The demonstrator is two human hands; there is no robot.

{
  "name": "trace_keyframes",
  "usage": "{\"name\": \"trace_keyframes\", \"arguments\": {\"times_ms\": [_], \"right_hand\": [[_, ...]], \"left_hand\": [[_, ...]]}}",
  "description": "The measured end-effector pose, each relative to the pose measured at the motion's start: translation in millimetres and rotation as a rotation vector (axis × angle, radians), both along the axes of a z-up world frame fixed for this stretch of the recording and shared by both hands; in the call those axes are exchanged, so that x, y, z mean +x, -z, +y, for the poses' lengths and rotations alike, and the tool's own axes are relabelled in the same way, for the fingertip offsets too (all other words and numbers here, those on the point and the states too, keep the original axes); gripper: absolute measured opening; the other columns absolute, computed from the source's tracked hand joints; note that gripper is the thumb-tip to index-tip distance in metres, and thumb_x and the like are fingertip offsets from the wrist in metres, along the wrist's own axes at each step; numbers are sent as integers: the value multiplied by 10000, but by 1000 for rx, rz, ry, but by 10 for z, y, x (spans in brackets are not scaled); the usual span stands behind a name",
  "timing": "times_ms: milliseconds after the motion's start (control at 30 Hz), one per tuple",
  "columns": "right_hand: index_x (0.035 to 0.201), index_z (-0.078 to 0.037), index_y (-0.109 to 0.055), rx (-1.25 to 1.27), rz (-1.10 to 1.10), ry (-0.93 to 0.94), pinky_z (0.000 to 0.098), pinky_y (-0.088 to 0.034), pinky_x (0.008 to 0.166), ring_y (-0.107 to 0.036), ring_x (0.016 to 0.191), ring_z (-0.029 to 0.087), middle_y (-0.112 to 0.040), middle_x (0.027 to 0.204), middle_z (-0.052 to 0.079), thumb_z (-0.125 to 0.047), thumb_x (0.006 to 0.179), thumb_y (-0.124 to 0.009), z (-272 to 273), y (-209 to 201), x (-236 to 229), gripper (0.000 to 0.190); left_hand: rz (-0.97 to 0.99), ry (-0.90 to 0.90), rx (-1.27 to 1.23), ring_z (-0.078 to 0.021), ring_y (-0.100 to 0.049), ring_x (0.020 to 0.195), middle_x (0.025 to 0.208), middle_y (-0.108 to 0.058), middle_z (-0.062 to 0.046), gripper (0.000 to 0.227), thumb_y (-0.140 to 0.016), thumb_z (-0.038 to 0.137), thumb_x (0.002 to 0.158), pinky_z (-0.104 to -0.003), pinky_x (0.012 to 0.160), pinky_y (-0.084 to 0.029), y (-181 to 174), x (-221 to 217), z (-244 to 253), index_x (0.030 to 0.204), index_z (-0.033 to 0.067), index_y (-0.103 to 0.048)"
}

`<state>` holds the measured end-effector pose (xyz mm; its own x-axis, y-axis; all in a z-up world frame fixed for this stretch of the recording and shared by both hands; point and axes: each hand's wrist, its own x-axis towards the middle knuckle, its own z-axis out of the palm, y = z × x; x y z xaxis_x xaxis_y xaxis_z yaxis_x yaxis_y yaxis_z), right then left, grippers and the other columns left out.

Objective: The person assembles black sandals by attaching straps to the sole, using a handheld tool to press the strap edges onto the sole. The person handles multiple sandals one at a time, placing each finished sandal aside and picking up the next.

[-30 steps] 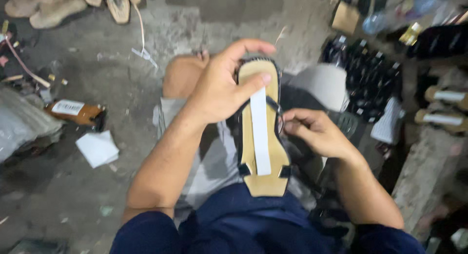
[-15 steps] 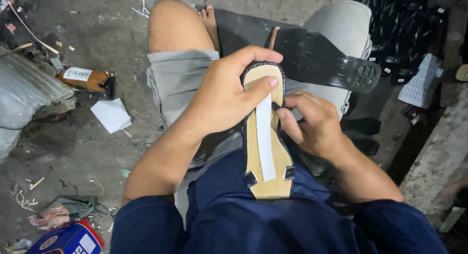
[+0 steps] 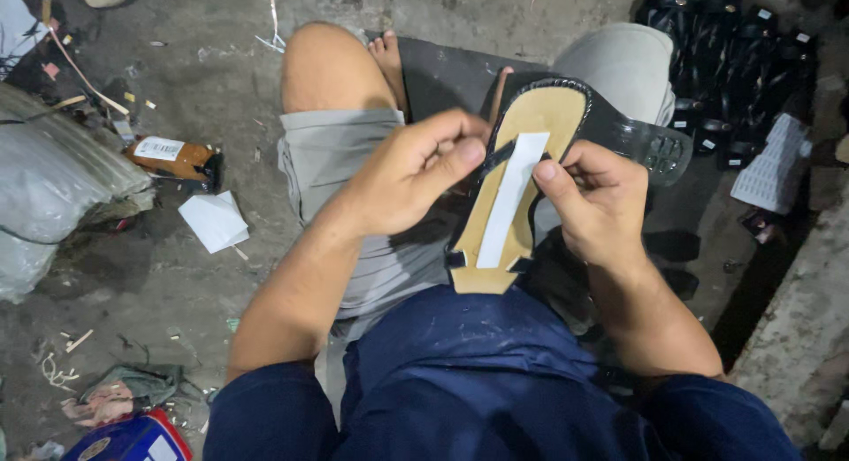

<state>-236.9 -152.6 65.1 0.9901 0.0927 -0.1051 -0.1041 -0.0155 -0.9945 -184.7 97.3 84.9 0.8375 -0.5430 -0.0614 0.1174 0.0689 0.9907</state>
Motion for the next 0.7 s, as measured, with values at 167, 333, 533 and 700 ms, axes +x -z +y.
{"name": "trace_keyframes", "arguments": {"times_ms": [167,333,533,700], "right_hand": [[1054,55,-690,20,73,-33,203,-496,797,-617,869,55,-706,978,22,-58,1058,-690,-32,82,-43,113],[1068,48,-695,41,99,-55,208,-508,817,-631,882,61,-713,986,24,-60,1049,-685,-35,71,-28,110],[1015,22,-697,-124,95,-117,222,-492,726,-615,804,73,-709,899,29,-77,1022,-713,102,-29,-12,100],[1300,26,-492,-201,-86,-177,292,-537,994,-611,1131,144,-580,1213,78,-54,885,-746,153,-75,-174,493]], "left_hand": [[-18,-8,123,-43,-493,731,780,-565,5,263,-589,277,1098,-237,648,-434,172,-163,40,1124,31,-681],[-329,-154,249,-117,-606,686,797,-641,-62,236,-684,259,1032,-287,611,-478,125,-223,-20,989,27,-675],[-326,-157,297,-145,-638,630,743,-645,-77,290,-752,281,951,-309,575,-496,-34,-113,-13,935,13,-644],[-86,-329,153,-65,-657,857,919,-717,-42,284,-718,258,1033,-265,729,-564,103,-14,27,1117,-3,-646]]}}
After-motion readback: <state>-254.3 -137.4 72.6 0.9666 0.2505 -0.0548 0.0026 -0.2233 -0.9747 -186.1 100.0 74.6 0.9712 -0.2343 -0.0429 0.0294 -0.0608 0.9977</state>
